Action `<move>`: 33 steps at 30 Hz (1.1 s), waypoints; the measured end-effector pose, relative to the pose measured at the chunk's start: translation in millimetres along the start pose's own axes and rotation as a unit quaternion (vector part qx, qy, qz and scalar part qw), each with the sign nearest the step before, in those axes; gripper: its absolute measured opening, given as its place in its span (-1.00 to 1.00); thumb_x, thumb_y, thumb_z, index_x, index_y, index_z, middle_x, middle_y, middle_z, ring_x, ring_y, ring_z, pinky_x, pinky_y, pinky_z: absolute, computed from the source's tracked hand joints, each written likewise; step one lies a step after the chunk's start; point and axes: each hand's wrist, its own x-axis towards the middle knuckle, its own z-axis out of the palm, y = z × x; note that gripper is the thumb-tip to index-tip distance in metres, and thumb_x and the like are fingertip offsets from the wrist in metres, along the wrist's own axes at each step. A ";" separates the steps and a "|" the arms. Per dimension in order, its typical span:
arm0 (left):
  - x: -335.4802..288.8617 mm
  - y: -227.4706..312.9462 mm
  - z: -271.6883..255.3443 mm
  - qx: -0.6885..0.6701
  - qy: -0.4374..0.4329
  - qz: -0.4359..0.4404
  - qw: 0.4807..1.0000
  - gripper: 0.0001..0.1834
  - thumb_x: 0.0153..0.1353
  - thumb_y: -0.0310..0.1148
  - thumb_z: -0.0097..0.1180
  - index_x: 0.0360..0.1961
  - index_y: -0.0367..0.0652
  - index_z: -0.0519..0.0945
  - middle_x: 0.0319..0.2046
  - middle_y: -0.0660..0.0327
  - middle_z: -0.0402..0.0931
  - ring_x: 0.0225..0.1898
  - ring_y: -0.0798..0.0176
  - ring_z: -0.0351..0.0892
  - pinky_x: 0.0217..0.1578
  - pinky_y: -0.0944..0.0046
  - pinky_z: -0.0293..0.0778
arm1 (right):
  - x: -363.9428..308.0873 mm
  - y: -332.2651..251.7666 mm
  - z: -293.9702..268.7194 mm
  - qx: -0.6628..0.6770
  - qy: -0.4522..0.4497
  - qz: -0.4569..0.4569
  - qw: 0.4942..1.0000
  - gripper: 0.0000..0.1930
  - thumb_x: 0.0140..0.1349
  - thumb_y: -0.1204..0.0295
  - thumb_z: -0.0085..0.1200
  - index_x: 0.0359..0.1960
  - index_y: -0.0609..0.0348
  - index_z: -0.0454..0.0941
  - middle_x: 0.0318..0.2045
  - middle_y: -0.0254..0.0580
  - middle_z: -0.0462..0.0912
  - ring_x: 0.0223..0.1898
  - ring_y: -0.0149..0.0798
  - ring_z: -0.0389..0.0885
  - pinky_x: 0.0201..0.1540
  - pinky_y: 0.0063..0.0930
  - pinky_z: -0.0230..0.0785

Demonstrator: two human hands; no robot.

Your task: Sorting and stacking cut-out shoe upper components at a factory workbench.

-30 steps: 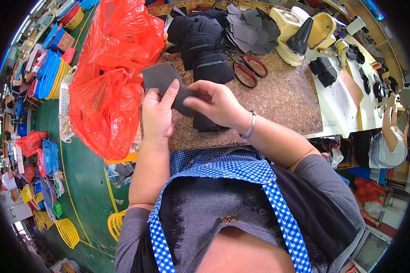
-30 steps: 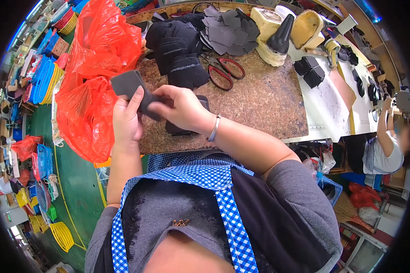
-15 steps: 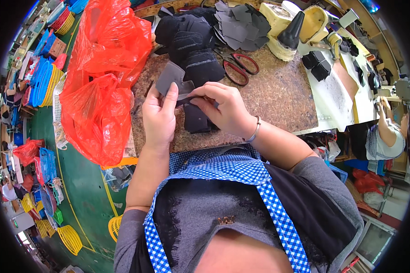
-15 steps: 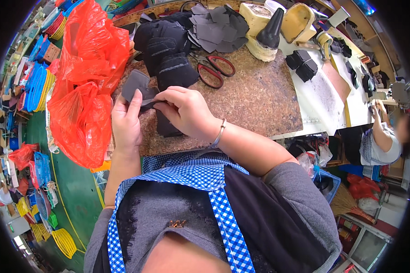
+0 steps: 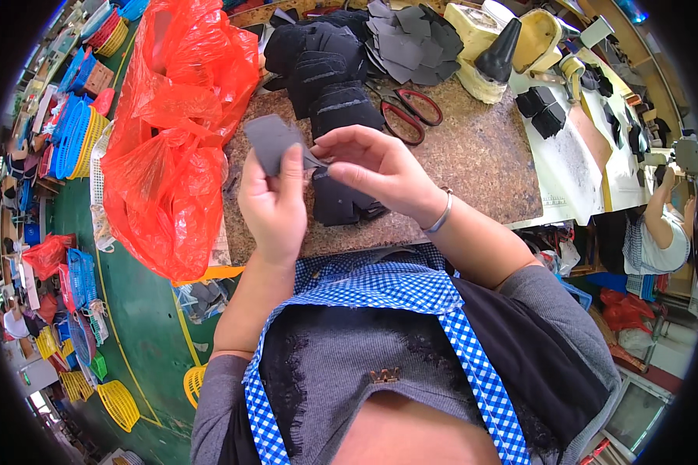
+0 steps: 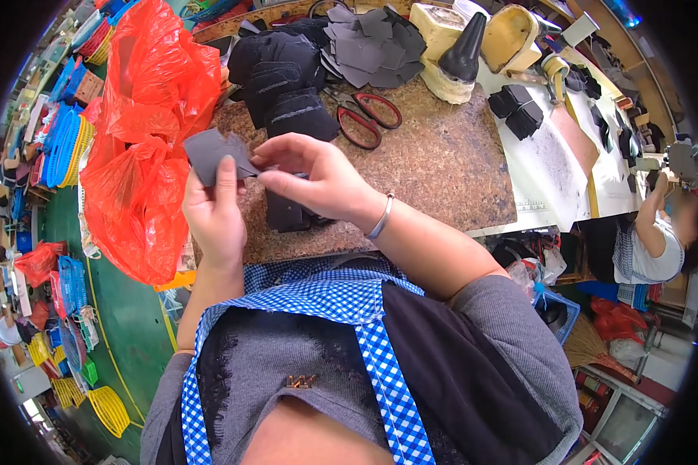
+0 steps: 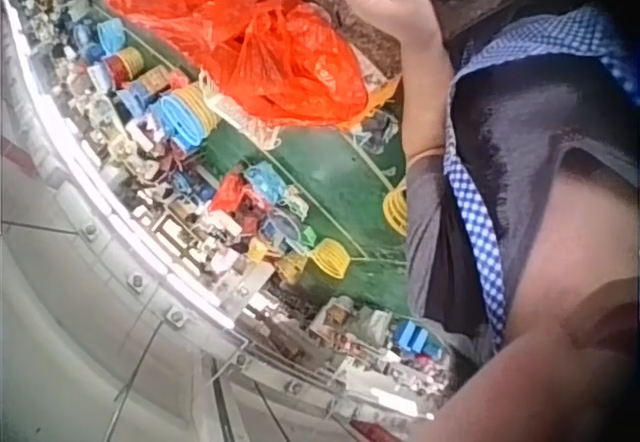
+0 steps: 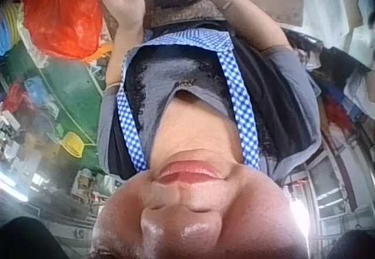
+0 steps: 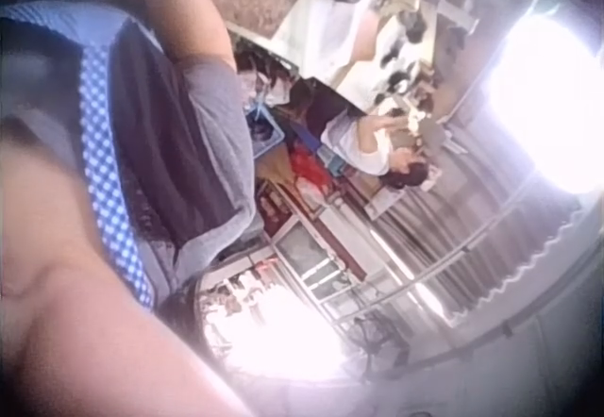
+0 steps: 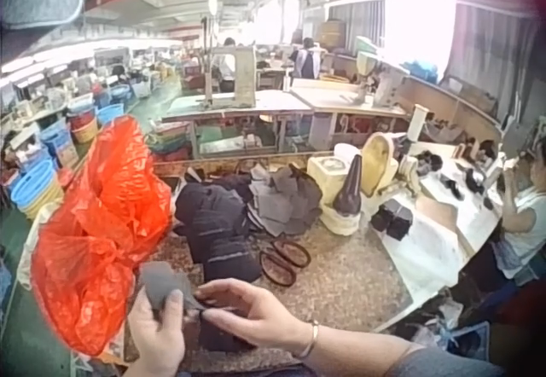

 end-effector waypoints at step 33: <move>8.3 1.5 -15.5 0.375 -0.306 0.265 0.834 -0.59 0.06 -0.35 0.37 -0.07 -0.23 0.56 -0.11 0.15 0.55 -0.12 0.17 0.57 -0.10 0.20 0.48 | -16.2 -3.6 -32.7 0.130 0.094 0.173 0.972 -0.80 0.36 0.43 -0.09 -0.19 0.23 0.58 -0.31 -0.29 0.64 -0.44 -0.53 0.55 -0.44 -0.72 0.37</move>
